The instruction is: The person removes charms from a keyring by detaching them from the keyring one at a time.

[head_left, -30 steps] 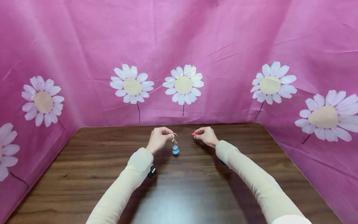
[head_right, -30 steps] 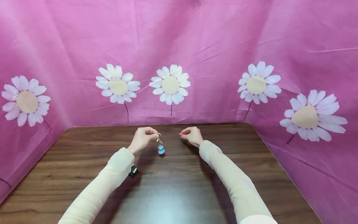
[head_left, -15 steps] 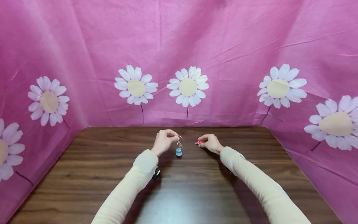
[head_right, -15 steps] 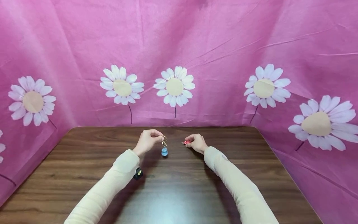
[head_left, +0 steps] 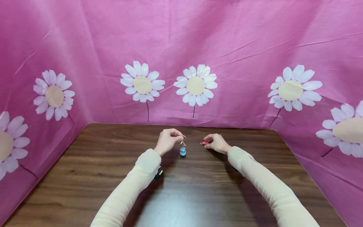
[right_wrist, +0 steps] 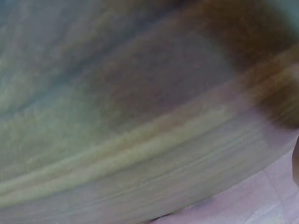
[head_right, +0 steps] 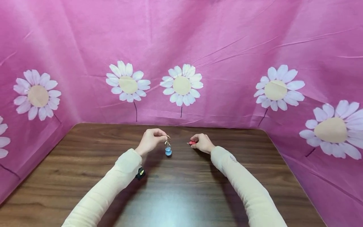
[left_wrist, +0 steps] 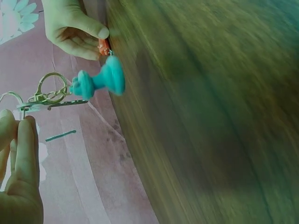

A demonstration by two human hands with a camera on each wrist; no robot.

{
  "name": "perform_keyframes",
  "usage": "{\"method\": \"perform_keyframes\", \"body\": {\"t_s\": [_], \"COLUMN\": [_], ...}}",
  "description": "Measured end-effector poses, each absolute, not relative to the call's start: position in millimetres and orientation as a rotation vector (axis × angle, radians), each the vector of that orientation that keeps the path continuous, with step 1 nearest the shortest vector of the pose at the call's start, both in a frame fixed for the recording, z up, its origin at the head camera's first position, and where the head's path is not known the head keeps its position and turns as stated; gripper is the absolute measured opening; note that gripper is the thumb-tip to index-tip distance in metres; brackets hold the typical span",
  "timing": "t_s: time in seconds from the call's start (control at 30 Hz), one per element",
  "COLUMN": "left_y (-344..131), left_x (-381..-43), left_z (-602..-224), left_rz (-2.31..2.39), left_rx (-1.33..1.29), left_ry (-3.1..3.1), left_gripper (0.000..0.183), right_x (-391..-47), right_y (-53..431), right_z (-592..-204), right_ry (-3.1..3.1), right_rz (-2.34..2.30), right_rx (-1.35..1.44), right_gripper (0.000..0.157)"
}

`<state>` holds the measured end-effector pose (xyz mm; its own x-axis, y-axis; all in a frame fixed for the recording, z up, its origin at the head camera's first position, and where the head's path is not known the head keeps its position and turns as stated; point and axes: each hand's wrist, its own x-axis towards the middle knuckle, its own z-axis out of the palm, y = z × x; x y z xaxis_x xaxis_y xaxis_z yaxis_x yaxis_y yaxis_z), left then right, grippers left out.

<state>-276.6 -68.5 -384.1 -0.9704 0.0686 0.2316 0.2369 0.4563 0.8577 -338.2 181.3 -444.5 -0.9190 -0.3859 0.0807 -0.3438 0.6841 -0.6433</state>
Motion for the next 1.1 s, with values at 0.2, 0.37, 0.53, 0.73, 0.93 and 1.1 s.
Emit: {"method": "perform_keyframes", "body": {"t_s": [0.2,0.37,0.53,0.73,0.93,1.1], "left_y": [-73,-71,-71,-67,-61,-59], "left_x": [-275,-276,-272,-267,-265,-264], "left_z": [-380,-376,-372,-366,-357,-349], "left_rz": [-1.584,-1.584,-1.559,-1.559,-1.588,-1.610], "left_rx": [-0.250,-0.265,-0.286,-0.328,-0.316,-0.323], "left_ry": [-2.489,-2.453,-2.437,-2.412,-2.355,-2.315], "left_gripper": [0.007,0.007,0.007,0.009,0.011,0.013], "right_x": [-336,-335,-332,-309,-287,-279], "right_y": [184,188,184,166,131,115], "right_z": [-427,-405,-393,-380,-368,-359], "right_ry": [2.748,2.676,2.724,2.748,2.635,2.618], "right_rz": [-0.930,-0.954,-1.044,-1.214,-1.401,-1.511], "right_rx": [-0.650,-0.632,-0.595,-0.612,-0.720,-0.744], "right_gripper": [0.043,0.053,0.046,0.031,0.026,0.029]}}
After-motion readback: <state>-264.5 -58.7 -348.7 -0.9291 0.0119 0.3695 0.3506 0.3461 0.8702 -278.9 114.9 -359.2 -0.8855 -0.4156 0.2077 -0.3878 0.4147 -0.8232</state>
